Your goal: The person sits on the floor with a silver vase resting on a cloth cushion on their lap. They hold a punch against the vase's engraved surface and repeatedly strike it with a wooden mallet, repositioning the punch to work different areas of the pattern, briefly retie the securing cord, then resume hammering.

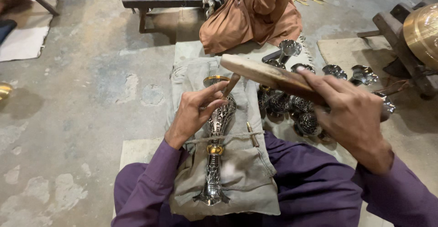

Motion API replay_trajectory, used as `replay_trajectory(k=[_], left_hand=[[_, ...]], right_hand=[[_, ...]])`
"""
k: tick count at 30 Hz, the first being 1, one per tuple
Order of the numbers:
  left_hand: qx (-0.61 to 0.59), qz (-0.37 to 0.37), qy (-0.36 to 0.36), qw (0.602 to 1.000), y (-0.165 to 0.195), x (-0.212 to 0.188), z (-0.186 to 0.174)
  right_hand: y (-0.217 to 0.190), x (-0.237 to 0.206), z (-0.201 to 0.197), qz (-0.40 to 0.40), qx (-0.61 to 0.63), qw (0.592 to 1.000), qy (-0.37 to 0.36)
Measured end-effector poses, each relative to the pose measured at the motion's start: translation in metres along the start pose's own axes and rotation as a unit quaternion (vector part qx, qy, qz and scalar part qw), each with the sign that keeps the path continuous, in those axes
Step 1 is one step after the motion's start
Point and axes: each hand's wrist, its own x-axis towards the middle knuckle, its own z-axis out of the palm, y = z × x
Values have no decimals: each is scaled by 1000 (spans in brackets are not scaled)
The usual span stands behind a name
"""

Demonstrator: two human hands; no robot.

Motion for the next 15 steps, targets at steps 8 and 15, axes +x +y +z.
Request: replay_trajectory(k=[8,15], left_hand=[[15,18,0,1000,-1,0,-1],[7,24,2,1000,-1,-1,-1]], right_hand=[[1,1,0,22,44,999,0],[-5,1,-4,-25,-3,998,56]])
